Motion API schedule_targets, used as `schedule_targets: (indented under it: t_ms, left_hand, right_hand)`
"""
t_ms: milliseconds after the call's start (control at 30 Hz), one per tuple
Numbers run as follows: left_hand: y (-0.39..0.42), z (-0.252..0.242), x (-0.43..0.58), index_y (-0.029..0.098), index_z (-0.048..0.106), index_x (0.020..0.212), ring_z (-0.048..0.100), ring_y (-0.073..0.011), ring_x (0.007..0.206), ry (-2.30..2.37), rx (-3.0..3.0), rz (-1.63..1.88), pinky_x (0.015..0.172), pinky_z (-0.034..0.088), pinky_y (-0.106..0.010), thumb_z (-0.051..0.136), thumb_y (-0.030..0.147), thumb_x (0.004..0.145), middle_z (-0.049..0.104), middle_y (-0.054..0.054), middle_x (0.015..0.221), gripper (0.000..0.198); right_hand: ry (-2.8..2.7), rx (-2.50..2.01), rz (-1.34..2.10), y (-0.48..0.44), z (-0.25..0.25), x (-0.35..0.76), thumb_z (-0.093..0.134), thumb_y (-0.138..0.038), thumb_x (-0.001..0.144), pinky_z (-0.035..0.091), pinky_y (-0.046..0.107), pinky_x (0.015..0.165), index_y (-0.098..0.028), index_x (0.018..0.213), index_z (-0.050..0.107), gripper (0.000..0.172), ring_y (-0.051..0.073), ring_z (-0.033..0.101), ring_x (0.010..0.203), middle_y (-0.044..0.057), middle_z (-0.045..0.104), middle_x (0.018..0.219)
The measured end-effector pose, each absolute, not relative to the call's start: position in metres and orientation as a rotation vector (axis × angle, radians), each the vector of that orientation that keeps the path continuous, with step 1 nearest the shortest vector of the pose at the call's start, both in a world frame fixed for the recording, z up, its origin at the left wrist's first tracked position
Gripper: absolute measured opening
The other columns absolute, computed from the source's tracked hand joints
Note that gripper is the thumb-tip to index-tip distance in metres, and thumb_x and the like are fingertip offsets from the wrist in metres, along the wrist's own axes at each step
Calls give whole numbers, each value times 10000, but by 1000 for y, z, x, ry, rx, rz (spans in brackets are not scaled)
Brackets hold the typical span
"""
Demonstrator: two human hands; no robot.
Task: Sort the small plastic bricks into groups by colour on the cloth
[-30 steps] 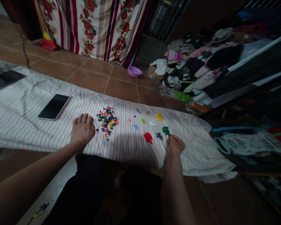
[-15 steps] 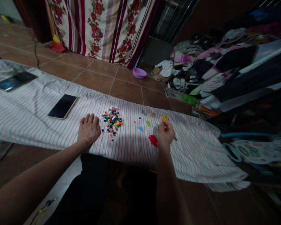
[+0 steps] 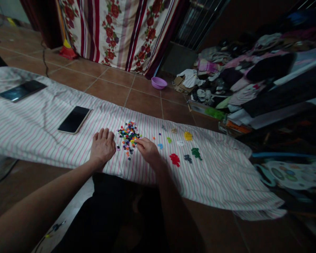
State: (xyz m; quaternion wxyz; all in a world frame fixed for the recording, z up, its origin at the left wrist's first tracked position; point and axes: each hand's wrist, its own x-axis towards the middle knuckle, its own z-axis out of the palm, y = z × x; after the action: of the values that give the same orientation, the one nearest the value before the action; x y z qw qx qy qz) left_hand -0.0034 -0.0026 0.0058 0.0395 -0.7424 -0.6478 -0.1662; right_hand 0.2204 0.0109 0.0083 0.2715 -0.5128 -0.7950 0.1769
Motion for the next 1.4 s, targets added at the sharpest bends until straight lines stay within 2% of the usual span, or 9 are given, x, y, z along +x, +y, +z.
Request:
schedule_targets:
  t_ms: [267, 500, 833, 1133, 1400]
  left_hand:
    - [-3, 7, -3, 153, 572, 1178, 393, -334, 1366, -2028, -2286, -531, 1087, 304, -504, 334, 268, 924, 525, -183, 1398, 367]
    - [-2, 5, -3, 158, 572, 1179, 377, -337, 1370, -2024, -2288, -539, 1087, 297, -515, 329, 268, 918, 516, -184, 1405, 373]
    - [-3, 6, -3, 153, 567, 1183, 395, -332, 1364, -2003, -2258, -464, 1086, 306, -487, 306, 275, 940, 515, -175, 1412, 377]
    - [-2, 6, -3, 121, 571, 1186, 401, -355, 1362, -2004, -2269, -462, 1083, 309, -500, 311, 266, 942, 510, -195, 1418, 386]
    - [-2, 4, -3, 144, 582, 1167, 401, -336, 1361, -2002, -2267, -532, 1091, 299, -493, 326, 267, 933, 529, -183, 1395, 368]
  right_hand:
    - [-2175, -1448, 410, 13, 2, 217, 542, -119, 853, 476, 303, 810, -197, 1021, 683, 233, 188, 592, 845, 40, 646, 877]
    - [-2156, -1489, 357, 10, 4, 213, 549, -139, 857, 470, 317, 807, -213, 1010, 658, 202, 205, 598, 860, 48, 645, 885]
    - [-2097, -1455, 429, 13, 2, 213, 576, -152, 851, 466, 291, 770, -215, 880, 620, 82, 176, 591, 792, 22, 628, 847]
    - [-2164, -1452, 313, 10, 1, 213, 533, -135, 842, 460, 308, 833, -198, 1001, 636, 200, 205, 601, 893, 52, 645, 911]
    - [-2138, -1413, 349, 9, 1, 215, 502, -101, 783, 474, 292, 802, -196, 1030, 651, 304, 186, 592, 833, 40, 632, 876]
